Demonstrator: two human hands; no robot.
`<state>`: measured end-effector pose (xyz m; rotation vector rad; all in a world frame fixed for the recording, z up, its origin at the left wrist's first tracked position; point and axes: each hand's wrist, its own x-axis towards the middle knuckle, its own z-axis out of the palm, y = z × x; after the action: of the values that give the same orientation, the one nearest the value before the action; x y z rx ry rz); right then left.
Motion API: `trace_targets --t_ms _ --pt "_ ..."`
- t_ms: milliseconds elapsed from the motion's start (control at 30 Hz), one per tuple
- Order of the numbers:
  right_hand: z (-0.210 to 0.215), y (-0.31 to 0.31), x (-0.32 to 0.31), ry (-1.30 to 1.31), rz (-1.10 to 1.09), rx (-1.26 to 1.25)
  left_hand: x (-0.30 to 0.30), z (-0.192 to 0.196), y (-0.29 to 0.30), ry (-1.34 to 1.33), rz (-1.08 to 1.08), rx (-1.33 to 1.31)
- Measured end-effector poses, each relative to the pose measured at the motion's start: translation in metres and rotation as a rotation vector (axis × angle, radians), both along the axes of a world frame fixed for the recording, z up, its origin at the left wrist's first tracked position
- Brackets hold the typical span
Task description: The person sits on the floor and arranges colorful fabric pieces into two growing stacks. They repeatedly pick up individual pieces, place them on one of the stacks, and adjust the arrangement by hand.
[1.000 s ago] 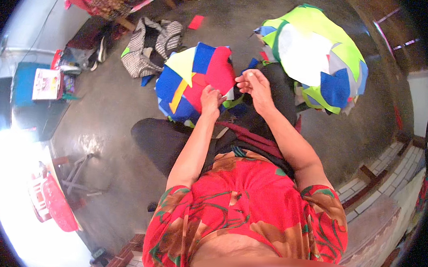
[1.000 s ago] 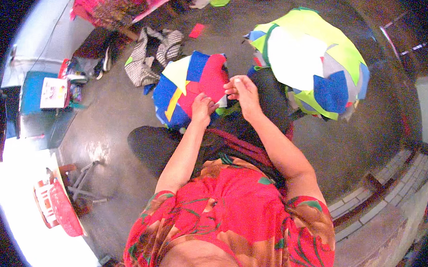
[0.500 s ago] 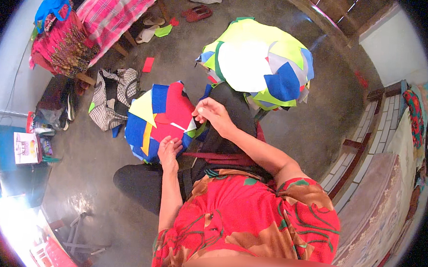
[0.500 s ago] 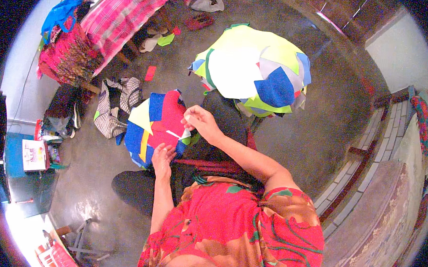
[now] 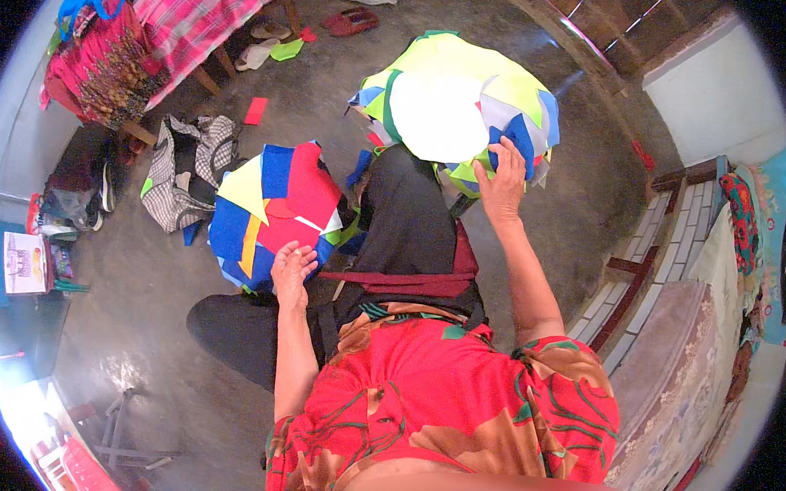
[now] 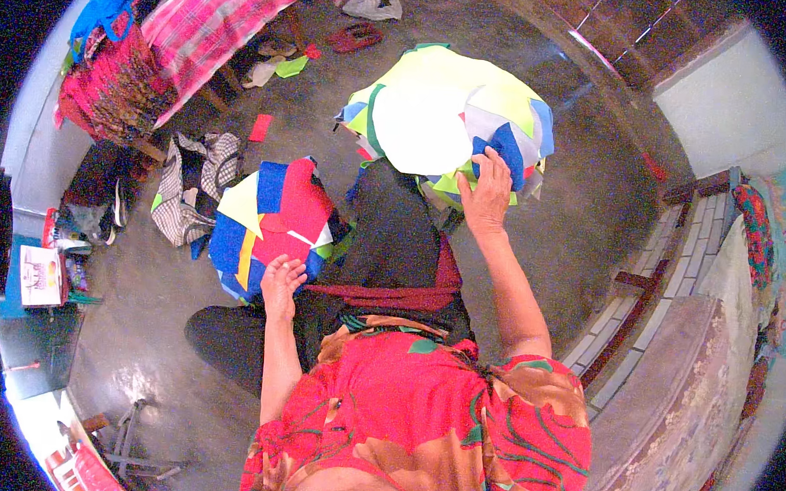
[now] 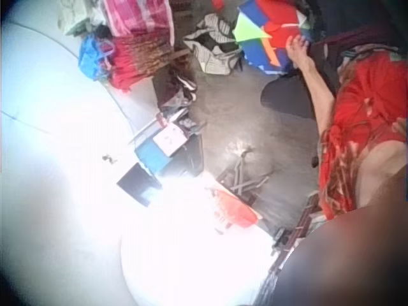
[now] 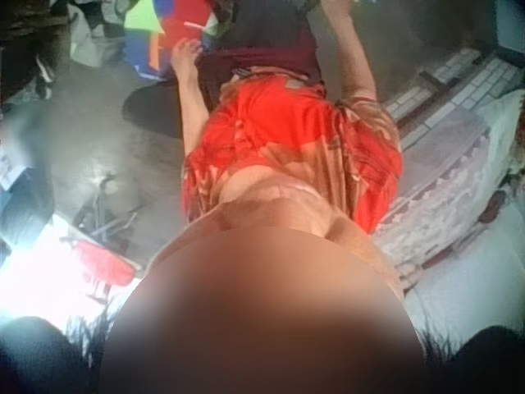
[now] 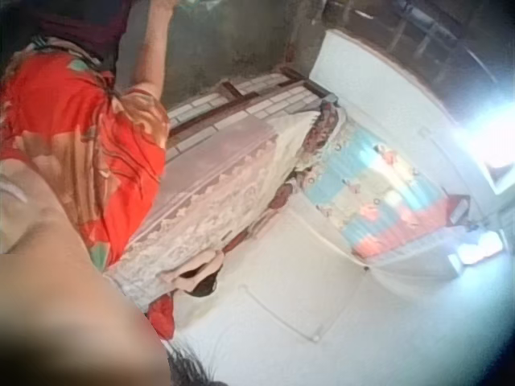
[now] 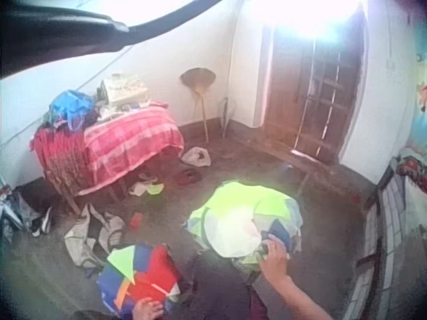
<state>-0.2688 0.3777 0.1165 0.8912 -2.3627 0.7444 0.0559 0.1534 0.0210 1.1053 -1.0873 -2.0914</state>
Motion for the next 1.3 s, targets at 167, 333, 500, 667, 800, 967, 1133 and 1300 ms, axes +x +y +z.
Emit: trace_targets --t_ms 167,333,500,667,800,967,1133,1300 --pt "0.005 -0.005 0.003 -0.082 0.004 -0.186 0.002 0.001 0.000 -0.032 0.019 0.008" --pt "-0.002 0.004 -0.012 -0.027 -0.023 -0.200 0.001 0.001 0.002 -0.019 0.002 0.007" --pt "-0.002 0.005 -0.008 -0.066 -0.010 -0.121 0.001 0.000 0.000 -0.020 -0.004 0.006" --pt "0.000 0.003 -0.011 0.007 -0.013 -0.078 0.002 -0.003 -0.001 -0.007 -0.021 -0.004" --pt "0.001 0.005 -0.017 -0.097 -0.025 -0.174 0.002 -0.003 0.000 -0.009 -0.024 0.008" --pt "0.039 0.007 -0.020 -0.075 -0.036 -0.461 0.000 0.004 -0.001 -0.046 -0.011 -0.001" --pt "0.085 -0.033 0.024 -1.000 0.600 -1.268 -0.003 0.023 0.003 0.048 -0.129 -0.045" --pt "0.033 -0.079 0.083 -1.784 0.706 -1.141 -0.011 0.030 0.011 0.209 -0.439 0.023"
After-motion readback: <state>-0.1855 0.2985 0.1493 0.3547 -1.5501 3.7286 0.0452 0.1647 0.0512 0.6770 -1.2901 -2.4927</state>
